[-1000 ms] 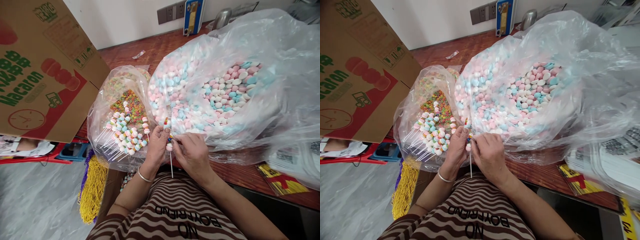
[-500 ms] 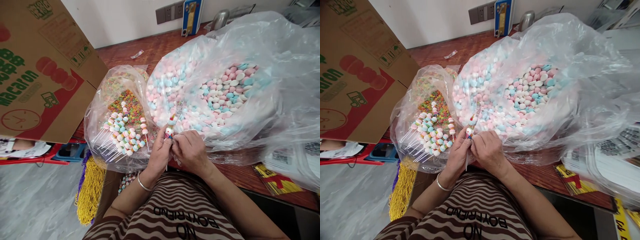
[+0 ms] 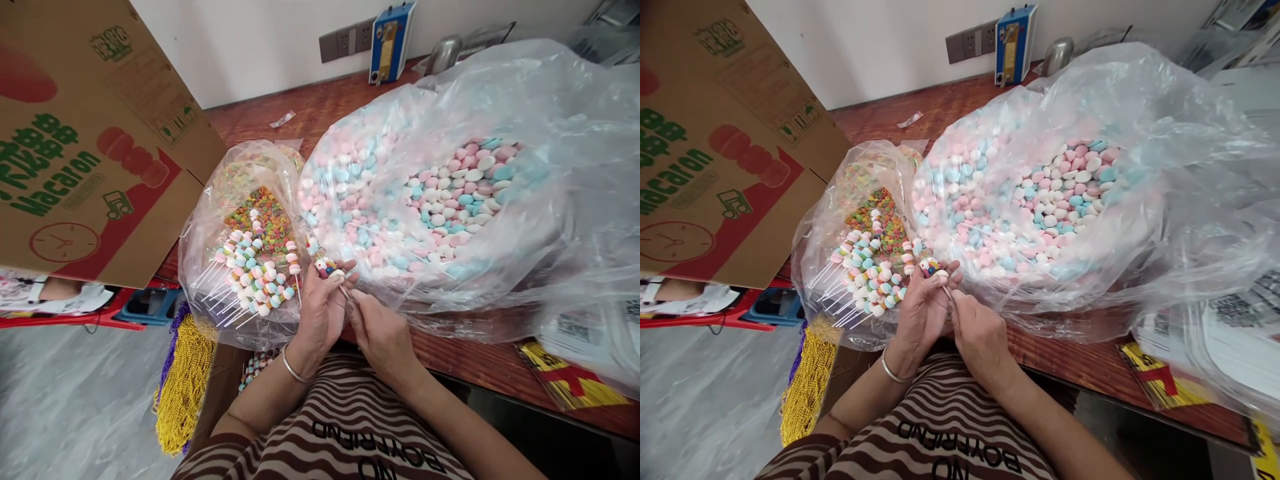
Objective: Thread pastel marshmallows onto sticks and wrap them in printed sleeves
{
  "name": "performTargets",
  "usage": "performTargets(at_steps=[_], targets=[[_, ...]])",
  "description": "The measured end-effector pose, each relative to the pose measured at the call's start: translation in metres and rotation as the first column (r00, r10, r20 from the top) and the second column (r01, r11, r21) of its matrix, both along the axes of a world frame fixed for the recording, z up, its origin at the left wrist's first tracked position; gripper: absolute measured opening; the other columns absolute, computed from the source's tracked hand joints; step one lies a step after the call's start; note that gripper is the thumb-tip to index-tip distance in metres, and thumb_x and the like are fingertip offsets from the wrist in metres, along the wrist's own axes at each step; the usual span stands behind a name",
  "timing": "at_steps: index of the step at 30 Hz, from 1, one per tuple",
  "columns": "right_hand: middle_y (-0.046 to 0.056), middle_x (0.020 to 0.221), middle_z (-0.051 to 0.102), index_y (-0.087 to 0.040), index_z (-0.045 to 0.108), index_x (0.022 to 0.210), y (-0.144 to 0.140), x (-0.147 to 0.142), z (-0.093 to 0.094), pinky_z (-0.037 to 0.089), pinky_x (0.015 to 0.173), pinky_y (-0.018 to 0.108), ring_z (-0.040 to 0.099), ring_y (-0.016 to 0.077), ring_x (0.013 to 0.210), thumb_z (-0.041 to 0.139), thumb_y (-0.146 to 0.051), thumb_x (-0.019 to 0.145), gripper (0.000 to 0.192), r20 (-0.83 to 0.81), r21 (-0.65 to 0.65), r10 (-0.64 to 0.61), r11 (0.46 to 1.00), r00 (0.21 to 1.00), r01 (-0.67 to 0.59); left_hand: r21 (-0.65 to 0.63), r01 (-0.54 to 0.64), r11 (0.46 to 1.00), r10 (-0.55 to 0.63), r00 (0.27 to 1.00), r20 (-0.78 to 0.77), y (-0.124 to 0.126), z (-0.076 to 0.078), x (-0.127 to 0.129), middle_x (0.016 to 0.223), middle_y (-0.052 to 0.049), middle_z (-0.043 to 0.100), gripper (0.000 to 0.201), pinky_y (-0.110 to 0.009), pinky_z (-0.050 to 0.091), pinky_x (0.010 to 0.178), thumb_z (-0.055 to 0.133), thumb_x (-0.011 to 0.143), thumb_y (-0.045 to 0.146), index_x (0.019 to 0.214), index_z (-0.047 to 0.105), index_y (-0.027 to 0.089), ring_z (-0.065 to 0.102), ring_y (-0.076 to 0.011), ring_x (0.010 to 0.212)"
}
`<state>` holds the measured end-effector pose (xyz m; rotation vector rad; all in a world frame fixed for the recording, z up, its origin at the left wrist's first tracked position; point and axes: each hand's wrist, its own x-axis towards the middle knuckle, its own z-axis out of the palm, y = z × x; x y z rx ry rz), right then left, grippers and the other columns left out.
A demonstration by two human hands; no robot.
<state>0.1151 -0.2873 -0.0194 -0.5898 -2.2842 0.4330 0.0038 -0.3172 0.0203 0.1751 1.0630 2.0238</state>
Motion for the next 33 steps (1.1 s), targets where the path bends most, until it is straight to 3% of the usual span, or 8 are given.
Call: performTargets(at_steps=[6,10,16,23,25,27,29,33], targets=[[0.004,0.073,0.062,-0.013,0.062,0.109,0.005,0.001,-0.004,0.042,0.060,0.028,0.058,0.0173,0.065,0.043,-0.017,0.106,0.020,0.039,0.086,-0.041,0.996,0.998,0.038,0.033,-0.025,0.999,0.023,0.997,0.072,0.001,0.003,0.001,0.095,-0.001,0.067,0.026,-0.042,0.049,0.106,0.079,0.079,0.019,0.098,0.062,0.020,0.069,-0.0225,0.111],[0.003,0.080,0.061,-0.017,0.061,0.098,0.011,0.007,0.006,0.044,0.065,0.027,0.058,0.0161,0.071,0.045,-0.020,0.105,0.018,-0.056,-0.289,0.068,0.954,0.996,-0.082,0.062,-0.035,0.997,0.027,0.991,0.134,0.007,0.006,-0.018,0.096,-0.004,0.070,0.031,-0.036,0.054,0.097,0.076,0.085,0.041,0.101,0.064,0.018,0.070,-0.0218,0.108],[-0.006,0.063,0.041,-0.020,0.057,0.087,0.011,0.012,0.014,0.032,0.048,0.023,0.036,0.0101,0.053,0.047,-0.046,0.104,0.032,-0.300,-0.883,0.209,0.308,0.931,-0.354,0.126,-0.036,0.991,0.019,0.991,0.136,0.012,0.015,-0.050,0.071,0.006,0.054,0.022,-0.017,0.051,0.062,0.077,0.086,0.034,0.101,0.065,0.022,0.056,-0.0050,0.059],[-0.014,0.049,0.022,-0.020,0.062,0.088,-0.005,-0.001,0.017,0.017,0.037,0.018,0.011,0.0044,0.039,0.067,-0.050,0.093,0.031,-0.566,-0.746,-0.037,-0.403,0.824,-0.531,0.256,0.053,0.965,-0.115,0.965,0.234,0.019,0.022,-0.036,0.066,0.009,0.039,0.014,-0.012,0.034,0.045,0.070,0.093,0.029,0.099,0.065,0.018,0.031,0.0003,0.043],[-0.016,0.047,0.017,-0.021,0.062,0.088,-0.008,-0.004,0.019,0.016,0.035,0.018,0.006,0.0042,0.036,0.068,-0.049,0.092,0.029,-0.594,-0.663,-0.083,-0.513,0.800,-0.545,0.268,0.084,0.960,-0.164,0.942,0.293,0.020,0.022,-0.033,0.065,0.009,0.037,0.012,-0.011,0.032,0.043,0.065,0.097,0.028,0.100,0.065,0.016,0.028,0.0010,0.042],[-0.016,0.047,0.018,-0.021,0.061,0.088,-0.008,-0.006,0.019,0.017,0.035,0.019,0.007,0.0048,0.036,0.067,-0.051,0.092,0.030,-0.580,-0.688,-0.086,-0.481,0.810,-0.544,0.261,0.116,0.958,-0.200,0.926,0.322,0.020,0.020,-0.031,0.064,0.009,0.035,0.012,-0.010,0.029,0.041,0.063,0.098,0.028,0.099,0.065,0.016,0.026,0.0010,0.041],[-0.014,0.047,0.023,-0.021,0.060,0.086,-0.007,-0.008,0.018,0.020,0.037,0.020,0.014,0.0064,0.037,0.061,-0.053,0.095,0.033,-0.525,-0.817,-0.022,-0.265,0.851,-0.512,0.237,0.135,0.962,-0.206,0.930,0.304,0.021,0.016,-0.026,0.061,0.009,0.035,0.014,-0.011,0.025,0.039,0.065,0.096,0.029,0.097,0.064,0.016,0.026,0.0002,0.040],[-0.002,0.058,0.052,-0.019,0.064,0.081,0.001,-0.009,0.012,0.032,0.051,0.026,0.043,0.0120,0.051,0.053,-0.039,0.101,0.030,-0.203,-0.662,0.070,0.725,0.977,-0.189,0.147,0.085,0.985,-0.116,0.969,0.218,0.020,0.007,-0.017,0.061,0.009,0.041,0.021,-0.013,0.038,0.047,0.072,0.091,0.034,0.097,0.063,0.016,0.037,-0.0016,0.044]])
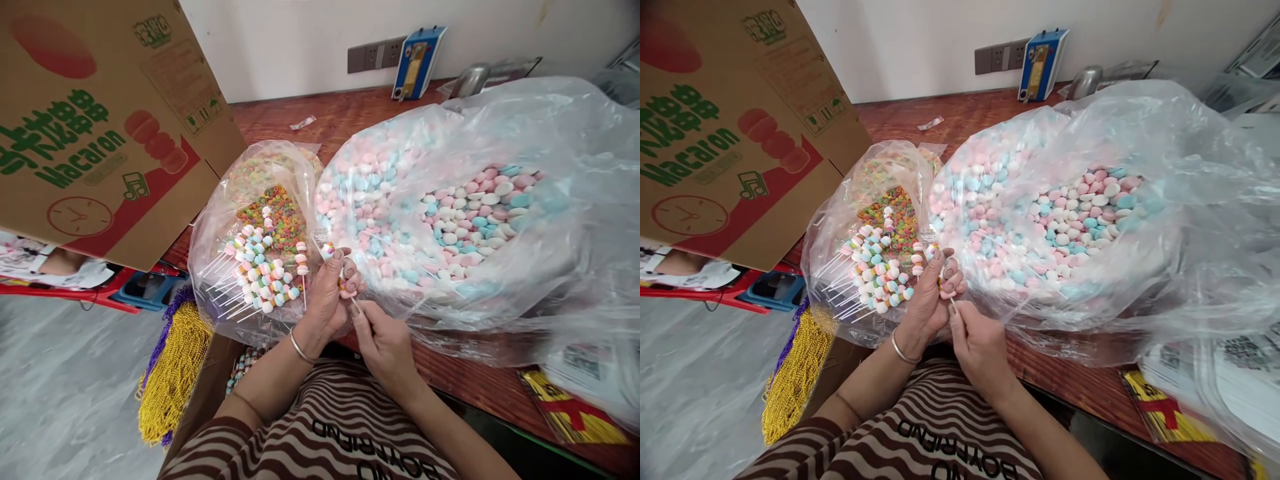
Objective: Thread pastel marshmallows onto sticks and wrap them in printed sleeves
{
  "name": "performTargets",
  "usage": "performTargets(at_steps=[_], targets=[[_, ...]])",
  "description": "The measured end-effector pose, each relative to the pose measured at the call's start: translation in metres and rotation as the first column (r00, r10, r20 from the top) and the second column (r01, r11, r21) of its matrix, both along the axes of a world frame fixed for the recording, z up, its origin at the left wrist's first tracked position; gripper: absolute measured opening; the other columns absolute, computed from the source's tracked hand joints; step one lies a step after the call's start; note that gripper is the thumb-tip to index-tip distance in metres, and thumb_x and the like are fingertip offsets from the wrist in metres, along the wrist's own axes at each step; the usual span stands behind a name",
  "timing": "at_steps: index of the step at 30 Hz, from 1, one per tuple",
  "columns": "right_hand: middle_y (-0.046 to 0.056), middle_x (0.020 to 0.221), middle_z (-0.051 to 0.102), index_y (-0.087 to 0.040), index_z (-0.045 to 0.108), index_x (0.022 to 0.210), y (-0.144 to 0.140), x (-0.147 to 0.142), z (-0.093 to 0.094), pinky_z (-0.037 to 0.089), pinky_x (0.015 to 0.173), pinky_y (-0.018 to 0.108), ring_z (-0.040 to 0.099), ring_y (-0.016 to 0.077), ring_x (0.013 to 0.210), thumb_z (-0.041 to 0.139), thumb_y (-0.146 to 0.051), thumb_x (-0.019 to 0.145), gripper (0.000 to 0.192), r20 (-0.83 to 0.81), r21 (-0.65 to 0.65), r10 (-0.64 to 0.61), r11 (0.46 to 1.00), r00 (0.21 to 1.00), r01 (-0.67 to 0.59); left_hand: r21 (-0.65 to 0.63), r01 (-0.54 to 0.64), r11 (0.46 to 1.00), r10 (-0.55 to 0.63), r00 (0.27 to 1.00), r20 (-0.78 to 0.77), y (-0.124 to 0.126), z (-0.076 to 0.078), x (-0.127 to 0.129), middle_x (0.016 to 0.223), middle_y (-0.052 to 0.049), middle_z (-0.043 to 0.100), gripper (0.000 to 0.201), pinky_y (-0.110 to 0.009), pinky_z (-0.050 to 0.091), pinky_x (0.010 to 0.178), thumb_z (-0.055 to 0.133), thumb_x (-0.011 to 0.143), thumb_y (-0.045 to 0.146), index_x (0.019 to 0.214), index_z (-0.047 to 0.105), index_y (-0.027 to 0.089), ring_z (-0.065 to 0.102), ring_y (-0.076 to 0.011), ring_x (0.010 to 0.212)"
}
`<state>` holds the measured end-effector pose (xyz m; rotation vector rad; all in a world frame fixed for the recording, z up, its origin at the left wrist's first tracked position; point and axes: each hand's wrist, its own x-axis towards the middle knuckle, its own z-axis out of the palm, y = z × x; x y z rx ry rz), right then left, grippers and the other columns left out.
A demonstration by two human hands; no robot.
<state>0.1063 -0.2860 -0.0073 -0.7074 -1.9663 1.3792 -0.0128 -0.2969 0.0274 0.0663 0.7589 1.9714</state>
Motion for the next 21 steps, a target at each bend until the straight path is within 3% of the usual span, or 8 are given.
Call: performTargets(at_steps=[3,5,7,10,12,15,17,21], targets=[[0.003,0.063,0.062,-0.016,0.071,0.096,0.006,0.000,-0.006,0.031,0.055,0.030,0.049,0.0146,0.054,0.054,-0.028,0.101,0.021,0.059,0.618,-0.253,0.769,0.966,0.164,-0.072,-0.108,0.992,0.107,0.994,-0.019,0.000,-0.003,0.003,0.067,0.006,0.050,0.027,-0.018,0.048,0.060,0.073,0.090,0.040,0.101,0.063,0.017,0.051,-0.0049,0.055],[0.003,0.064,0.062,-0.014,0.070,0.105,0.009,-0.001,-0.010,0.031,0.055,0.032,0.050,0.0152,0.054,0.055,-0.023,0.101,0.018,0.030,0.762,-0.318,0.621,0.947,0.184,-0.096,-0.156,0.983,0.155,0.988,-0.023,0.000,-0.002,0.003,0.070,0.004,0.053,0.031,-0.020,0.050,0.063,0.072,0.089,0.045,0.102,0.063,0.018,0.054,-0.0069,0.059],[0.002,0.061,0.060,-0.015,0.070,0.104,0.011,0.000,-0.012,0.030,0.055,0.032,0.049,0.0149,0.053,0.055,-0.019,0.100,0.016,0.018,0.770,-0.301,0.612,0.954,0.179,-0.101,-0.162,0.982,0.160,0.987,-0.029,0.000,-0.001,0.002,0.070,0.004,0.054,0.032,-0.022,0.051,0.066,0.071,0.090,0.047,0.102,0.063,0.018,0.055,-0.0077,0.060],[0.001,0.061,0.058,-0.017,0.068,0.094,0.012,0.000,-0.010,0.032,0.054,0.030,0.047,0.0135,0.052,0.054,-0.025,0.100,0.017,0.003,0.495,-0.169,0.857,0.986,0.145,-0.087,-0.136,0.987,0.132,0.990,-0.046,-0.002,0.002,0.001,0.069,0.004,0.054,0.030,-0.024,0.053,0.071,0.069,0.092,0.046,0.101,0.064,0.018,0.056,-0.0084,0.060],[-0.002,0.057,0.052,-0.019,0.064,0.085,0.010,0.000,-0.005,0.033,0.050,0.026,0.043,0.0117,0.049,0.054,-0.036,0.100,0.025,-0.046,0.027,-0.044,0.999,0.998,0.046,-0.060,-0.108,0.992,0.105,0.993,-0.060,-0.004,0.003,0.000,0.067,0.005,0.053,0.029,-0.025,0.054,0.074,0.069,0.092,0.045,0.100,0.064,0.018,0.055,-0.0083,0.059],[-0.011,0.047,0.034,-0.021,0.057,0.079,0.008,-0.002,0.003,0.025,0.039,0.021,0.025,0.0064,0.037,0.062,-0.048,0.095,0.031,-0.245,-0.657,0.054,0.725,0.968,-0.207,-0.013,-0.047,0.999,0.046,0.996,-0.077,-0.005,0.003,0.001,0.063,0.006,0.049,0.029,-0.027,0.055,0.077,0.067,0.092,0.047,0.099,0.063,0.019,0.051,-0.0075,0.055],[-0.015,0.043,0.027,-0.021,0.057,0.079,0.006,-0.006,0.007,0.021,0.036,0.019,0.015,0.0031,0.032,0.070,-0.048,0.089,0.032,-0.361,-0.808,0.019,0.494,0.933,-0.322,-0.006,-0.034,0.999,0.034,0.996,-0.088,-0.005,0.001,0.006,0.061,0.007,0.047,0.031,-0.027,0.055,0.077,0.066,0.092,0.050,0.097,0.063,0.019,0.050,-0.0074,0.053],[-0.015,0.043,0.031,-0.019,0.060,0.082,0.005,-0.013,0.009,0.020,0.034,0.016,0.016,0.0013,0.030,0.078,-0.048,0.083,0.034,-0.389,-0.843,-0.092,0.437,0.917,-0.314,-0.053,-0.042,0.998,0.036,0.992,-0.119,-0.004,-0.006,0.017,0.061,0.005,0.052,0.039,-0.024,0.052,0.068,0.072,0.086,0.055,0.096,0.063,0.018,0.055,-0.0095,0.056]])
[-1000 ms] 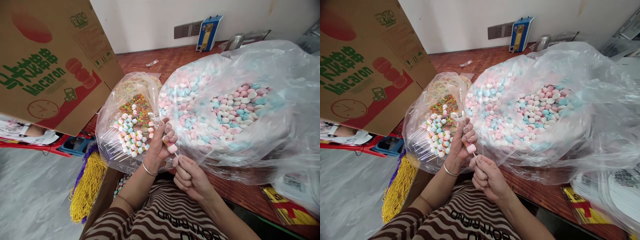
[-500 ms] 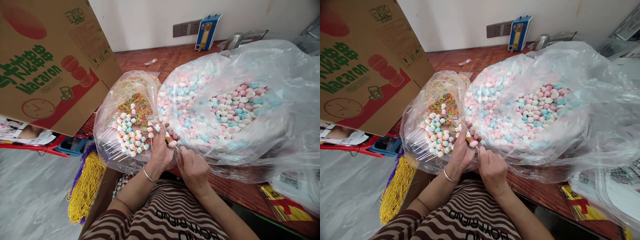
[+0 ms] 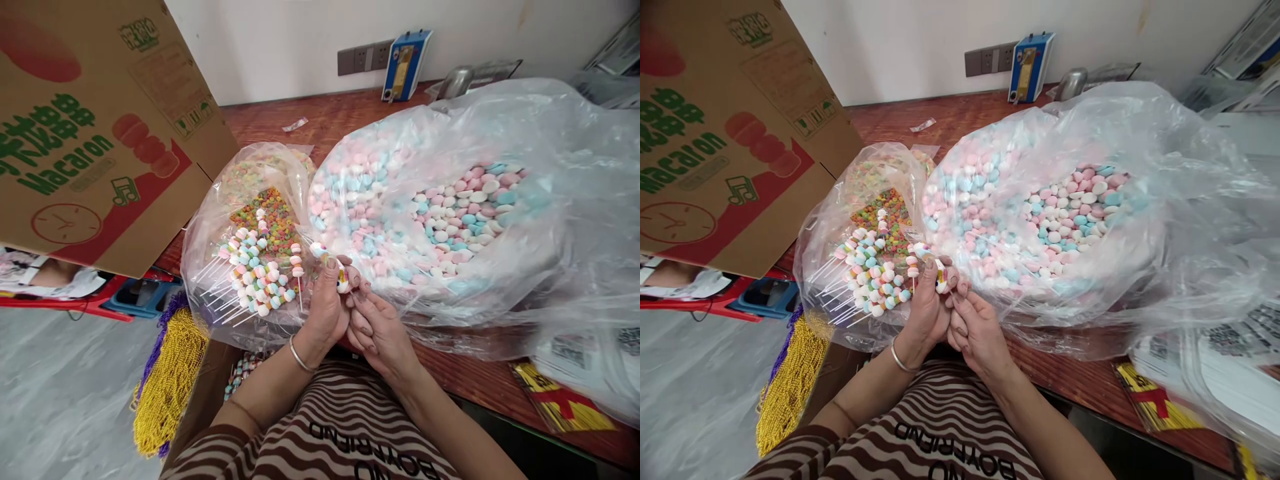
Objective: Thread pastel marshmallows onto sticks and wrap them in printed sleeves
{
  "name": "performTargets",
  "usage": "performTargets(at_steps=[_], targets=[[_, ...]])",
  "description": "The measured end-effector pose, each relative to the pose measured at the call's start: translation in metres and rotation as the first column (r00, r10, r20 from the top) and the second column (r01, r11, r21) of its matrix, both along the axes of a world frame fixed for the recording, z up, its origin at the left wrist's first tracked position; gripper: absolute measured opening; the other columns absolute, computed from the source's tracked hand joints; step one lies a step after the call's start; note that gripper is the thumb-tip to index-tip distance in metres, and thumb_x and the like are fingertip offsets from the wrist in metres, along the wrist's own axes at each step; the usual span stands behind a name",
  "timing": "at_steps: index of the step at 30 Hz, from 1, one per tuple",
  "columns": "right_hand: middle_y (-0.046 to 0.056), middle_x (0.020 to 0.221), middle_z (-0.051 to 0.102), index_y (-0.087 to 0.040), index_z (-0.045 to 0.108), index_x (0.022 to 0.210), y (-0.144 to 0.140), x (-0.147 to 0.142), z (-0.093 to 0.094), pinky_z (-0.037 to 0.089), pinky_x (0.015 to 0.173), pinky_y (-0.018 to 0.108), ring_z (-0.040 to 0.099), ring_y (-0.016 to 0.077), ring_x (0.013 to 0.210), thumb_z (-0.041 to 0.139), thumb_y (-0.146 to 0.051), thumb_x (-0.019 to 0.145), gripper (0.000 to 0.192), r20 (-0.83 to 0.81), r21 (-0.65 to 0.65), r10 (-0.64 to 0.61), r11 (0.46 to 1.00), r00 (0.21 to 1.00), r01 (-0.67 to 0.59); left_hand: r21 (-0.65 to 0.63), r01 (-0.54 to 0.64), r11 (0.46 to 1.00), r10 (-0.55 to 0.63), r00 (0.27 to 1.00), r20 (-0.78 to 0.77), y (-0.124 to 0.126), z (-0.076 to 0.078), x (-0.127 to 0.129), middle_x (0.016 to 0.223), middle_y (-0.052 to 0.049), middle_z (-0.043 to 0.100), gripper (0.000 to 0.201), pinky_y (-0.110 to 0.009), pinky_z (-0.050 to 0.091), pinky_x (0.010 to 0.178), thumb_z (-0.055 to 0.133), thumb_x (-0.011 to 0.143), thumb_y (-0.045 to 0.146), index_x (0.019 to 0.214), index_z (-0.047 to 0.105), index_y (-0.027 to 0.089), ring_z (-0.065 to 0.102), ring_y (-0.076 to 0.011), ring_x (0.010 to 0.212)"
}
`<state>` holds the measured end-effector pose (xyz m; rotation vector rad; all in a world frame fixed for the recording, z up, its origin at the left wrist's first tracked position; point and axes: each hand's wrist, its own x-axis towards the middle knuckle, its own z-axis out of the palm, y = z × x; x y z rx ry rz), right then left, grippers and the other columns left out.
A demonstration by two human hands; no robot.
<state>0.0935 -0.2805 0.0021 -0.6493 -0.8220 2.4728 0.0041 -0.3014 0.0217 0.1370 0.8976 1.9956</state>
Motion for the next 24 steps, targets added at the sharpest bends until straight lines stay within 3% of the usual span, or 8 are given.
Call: performTargets(at_steps=[3,6,14,17,20,22,23,24], targets=[[-0.014,0.045,0.032,-0.018,0.062,0.081,0.004,0.001,-0.001,0.021,0.035,0.016,0.019,0.0011,0.033,0.077,-0.049,0.084,0.035,0.026,0.046,-0.030,0.999,0.999,0.029,-0.011,0.007,1.000,-0.007,1.000,0.004,-0.001,0.000,-0.007,0.084,-0.002,0.068,0.047,-0.028,0.055,0.076,0.076,0.082,0.057,0.108,0.066,0.019,0.068,-0.0152,0.078],[-0.014,0.046,0.030,-0.016,0.064,0.080,0.008,0.006,-0.002,0.023,0.038,0.016,0.018,0.0008,0.035,0.076,-0.047,0.086,0.034,0.018,0.033,0.023,0.999,1.000,-0.024,0.027,0.005,1.000,-0.005,1.000,0.005,-0.002,0.007,-0.025,0.101,-0.003,0.071,0.044,-0.031,0.055,0.085,0.078,0.082,0.048,0.115,0.066,0.022,0.069,-0.0168,0.092],[-0.014,0.049,0.036,-0.017,0.068,0.088,-0.009,0.012,-0.002,0.024,0.034,0.015,0.014,0.0005,0.031,0.071,-0.042,0.090,0.026,-0.278,-0.207,0.286,0.915,0.917,-0.347,0.151,0.056,0.987,-0.071,0.993,0.095,0.000,0.022,-0.037,0.063,0.009,0.038,0.015,-0.016,0.039,0.048,0.074,0.089,0.030,0.094,0.064,0.020,0.035,-0.0022,0.044],[-0.011,0.048,0.044,-0.018,0.067,0.088,-0.018,0.009,-0.005,0.028,0.035,0.018,0.023,0.0030,0.031,0.071,-0.045,0.089,0.027,-0.281,-0.152,0.306,0.922,0.910,-0.357,0.125,0.082,0.989,-0.097,0.989,0.115,0.001,0.024,-0.031,0.062,0.009,0.035,0.015,-0.015,0.035,0.044,0.071,0.092,0.031,0.095,0.063,0.019,0.030,-0.0015,0.042],[-0.007,0.050,0.052,-0.019,0.065,0.083,-0.014,0.008,-0.008,0.030,0.042,0.021,0.036,0.0062,0.038,0.066,-0.048,0.092,0.030,-0.084,0.100,0.263,0.962,0.961,-0.254,0.072,0.066,0.995,-0.070,0.996,0.053,0.002,0.026,-0.029,0.063,0.009,0.040,0.021,-0.015,0.040,0.048,0.075,0.088,0.033,0.098,0.063,0.018,0.037,-0.0016,0.044],[-0.003,0.057,0.058,-0.019,0.064,0.080,-0.007,0.010,-0.010,0.032,0.047,0.023,0.044,0.0085,0.045,0.058,-0.044,0.097,0.032,0.135,0.467,0.141,0.864,0.981,-0.189,-0.023,-0.003,1.000,0.003,1.000,0.006,0.003,0.027,-0.029,0.065,0.009,0.044,0.028,-0.016,0.044,0.052,0.080,0.084,0.033,0.099,0.062,0.018,0.044,-0.0024,0.049],[-0.002,0.059,0.059,-0.018,0.063,0.076,-0.004,0.011,-0.010,0.032,0.050,0.024,0.046,0.0096,0.049,0.055,-0.039,0.099,0.032,0.217,0.681,0.005,0.715,0.976,-0.155,-0.078,-0.041,0.996,0.041,0.999,-0.010,0.004,0.028,-0.029,0.065,0.009,0.046,0.032,-0.016,0.046,0.054,0.082,0.082,0.034,0.098,0.061,0.018,0.047,-0.0031,0.051],[-0.001,0.060,0.059,-0.018,0.062,0.073,-0.001,0.011,-0.010,0.032,0.054,0.026,0.047,0.0106,0.052,0.053,-0.033,0.101,0.032,0.242,0.861,-0.162,0.490,0.957,-0.135,-0.131,-0.075,0.989,0.073,0.997,-0.018,0.005,0.028,-0.029,0.065,0.009,0.046,0.035,-0.016,0.046,0.054,0.084,0.079,0.036,0.096,0.059,0.018,0.050,-0.0039,0.053]])
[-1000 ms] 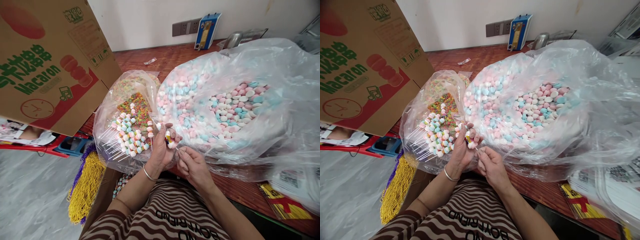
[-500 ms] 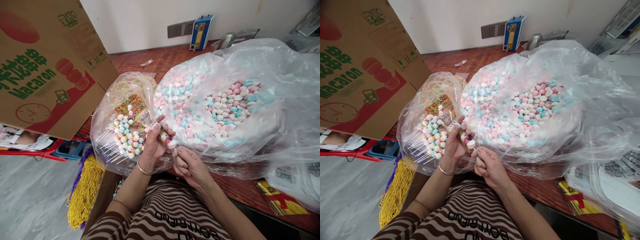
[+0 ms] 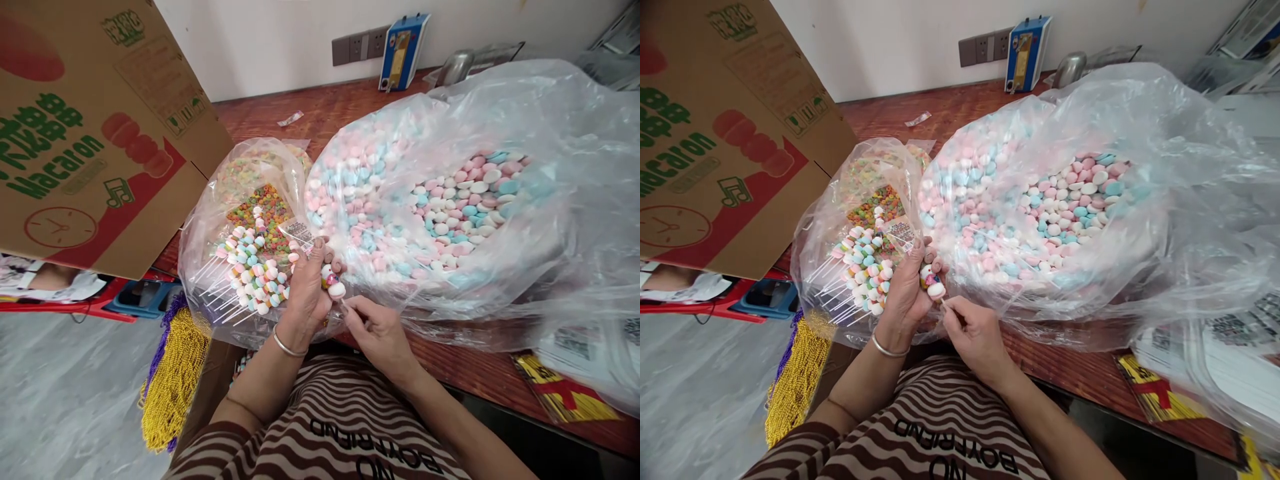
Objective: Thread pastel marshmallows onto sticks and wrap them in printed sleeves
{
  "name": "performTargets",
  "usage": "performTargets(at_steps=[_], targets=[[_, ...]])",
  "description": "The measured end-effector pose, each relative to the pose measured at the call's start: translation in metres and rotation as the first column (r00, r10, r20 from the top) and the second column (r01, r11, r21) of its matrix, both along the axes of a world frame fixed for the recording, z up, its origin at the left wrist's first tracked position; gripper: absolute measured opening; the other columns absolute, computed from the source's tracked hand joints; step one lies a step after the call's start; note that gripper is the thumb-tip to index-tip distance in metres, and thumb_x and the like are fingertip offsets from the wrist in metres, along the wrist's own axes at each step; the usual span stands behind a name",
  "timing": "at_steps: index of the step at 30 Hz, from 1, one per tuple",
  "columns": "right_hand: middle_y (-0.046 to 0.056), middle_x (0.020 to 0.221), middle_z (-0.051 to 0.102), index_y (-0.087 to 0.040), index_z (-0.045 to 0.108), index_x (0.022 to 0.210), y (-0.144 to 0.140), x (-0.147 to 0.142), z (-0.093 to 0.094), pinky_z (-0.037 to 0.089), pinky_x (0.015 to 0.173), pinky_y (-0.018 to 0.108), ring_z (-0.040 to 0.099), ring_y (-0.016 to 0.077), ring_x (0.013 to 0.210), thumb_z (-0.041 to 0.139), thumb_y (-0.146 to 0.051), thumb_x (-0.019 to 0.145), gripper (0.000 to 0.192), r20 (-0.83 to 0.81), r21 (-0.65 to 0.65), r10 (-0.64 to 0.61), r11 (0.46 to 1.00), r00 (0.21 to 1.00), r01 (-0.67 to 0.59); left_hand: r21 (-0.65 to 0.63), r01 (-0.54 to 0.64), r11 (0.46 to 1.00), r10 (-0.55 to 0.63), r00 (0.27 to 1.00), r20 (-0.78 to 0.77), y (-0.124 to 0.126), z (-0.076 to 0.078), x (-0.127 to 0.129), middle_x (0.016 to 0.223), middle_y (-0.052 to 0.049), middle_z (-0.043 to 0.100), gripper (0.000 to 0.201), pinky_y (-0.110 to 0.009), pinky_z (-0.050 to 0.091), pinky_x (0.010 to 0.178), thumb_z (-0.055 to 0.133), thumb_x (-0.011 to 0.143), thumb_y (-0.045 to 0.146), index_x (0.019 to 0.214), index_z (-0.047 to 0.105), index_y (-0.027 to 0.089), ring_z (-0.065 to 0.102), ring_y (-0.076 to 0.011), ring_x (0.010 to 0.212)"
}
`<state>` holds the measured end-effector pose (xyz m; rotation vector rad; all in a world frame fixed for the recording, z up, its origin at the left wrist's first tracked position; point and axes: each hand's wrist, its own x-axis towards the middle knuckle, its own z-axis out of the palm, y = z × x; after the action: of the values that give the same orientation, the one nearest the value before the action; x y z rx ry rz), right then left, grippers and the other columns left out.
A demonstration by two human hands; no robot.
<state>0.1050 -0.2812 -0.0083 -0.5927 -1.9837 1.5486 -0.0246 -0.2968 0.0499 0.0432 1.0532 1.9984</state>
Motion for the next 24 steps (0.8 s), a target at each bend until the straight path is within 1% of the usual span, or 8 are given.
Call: performTargets(at_steps=[3,5,9,13,17,20,22,24], targets=[[0.000,0.059,0.058,-0.017,0.064,0.075,0.004,0.001,-0.003,0.030,0.059,0.032,0.046,0.0138,0.055,0.054,-0.019,0.101,0.027,0.008,0.722,-0.253,0.671,0.968,0.169,-0.099,-0.052,0.994,0.054,0.998,0.021,0.002,0.002,0.000,0.065,0.008,0.048,0.040,-0.016,0.040,0.047,0.085,0.076,0.042,0.092,0.056,0.019,0.054,-0.0064,0.056],[0.001,0.060,0.058,-0.014,0.067,0.089,0.004,0.000,-0.007,0.030,0.060,0.034,0.046,0.0157,0.056,0.055,-0.016,0.101,0.018,-0.015,0.878,-0.343,0.446,0.939,0.177,-0.100,-0.061,0.993,0.066,0.997,0.046,0.003,0.002,0.000,0.065,0.007,0.049,0.040,-0.016,0.036,0.045,0.084,0.076,0.044,0.089,0.056,0.018,0.054,-0.0068,0.056],[0.003,0.065,0.061,-0.008,0.064,0.110,0.005,-0.002,-0.014,0.031,0.061,0.034,0.047,0.0170,0.058,0.056,-0.021,0.103,0.017,-0.068,0.925,-0.453,0.305,0.889,0.226,-0.068,-0.019,0.998,0.024,0.997,0.070,0.002,0.000,0.000,0.065,0.007,0.049,0.036,-0.017,0.038,0.049,0.085,0.075,0.034,0.087,0.055,0.018,0.053,-0.0068,0.057],[0.001,0.060,0.059,-0.014,0.065,0.098,0.007,-0.001,-0.013,0.029,0.057,0.034,0.045,0.0148,0.053,0.056,-0.016,0.101,0.010,-0.077,0.868,-0.387,0.427,0.919,0.252,-0.013,0.060,0.998,-0.060,0.998,0.022,-0.001,-0.007,0.002,0.071,0.005,0.057,0.039,-0.018,0.041,0.054,0.086,0.073,0.024,0.101,0.058,0.019,0.059,-0.0093,0.065],[-0.004,0.056,0.054,-0.020,0.059,0.085,0.005,0.001,-0.002,0.031,0.049,0.026,0.045,0.0111,0.047,0.050,-0.033,0.103,0.024,0.005,0.122,-0.152,0.981,0.988,0.150,0.098,0.089,0.991,-0.089,0.996,-0.010,-0.002,-0.017,0.002,0.071,0.006,0.054,0.038,-0.021,0.049,0.065,0.085,0.076,0.023,0.106,0.062,0.018,0.054,-0.0057,0.061],[-0.011,0.047,0.040,-0.022,0.054,0.084,0.002,-0.002,0.004,0.020,0.038,0.023,0.026,0.0070,0.034,0.053,-0.048,0.099,0.031,-0.103,-0.591,0.058,0.799,0.993,-0.108,0.200,0.133,0.971,-0.133,0.991,-0.014,-0.001,-0.023,0.006,0.067,0.008,0.047,0.034,-0.019,0.048,0.062,0.083,0.080,0.030,0.105,0.063,0.018,0.047,-0.0033,0.055],[-0.013,0.046,0.035,-0.022,0.055,0.086,0.002,-0.006,0.003,0.017,0.036,0.022,0.018,0.0056,0.033,0.058,-0.052,0.095,0.031,-0.175,-0.724,0.048,0.671,0.983,-0.162,0.225,0.141,0.964,-0.140,0.990,-0.020,-0.001,-0.026,0.014,0.064,0.009,0.044,0.031,-0.018,0.048,0.062,0.080,0.084,0.035,0.103,0.062,0.018,0.044,-0.0028,0.052],[-0.012,0.049,0.037,-0.022,0.057,0.087,0.003,-0.011,0.000,0.022,0.039,0.021,0.024,0.0066,0.037,0.060,-0.051,0.094,0.030,-0.173,-0.663,-0.014,0.741,0.985,-0.106,0.205,0.106,0.973,-0.101,0.994,-0.035,-0.002,-0.030,0.024,0.066,0.008,0.048,0.031,-0.019,0.050,0.067,0.080,0.084,0.037,0.102,0.062,0.020,0.047,-0.0033,0.054]])
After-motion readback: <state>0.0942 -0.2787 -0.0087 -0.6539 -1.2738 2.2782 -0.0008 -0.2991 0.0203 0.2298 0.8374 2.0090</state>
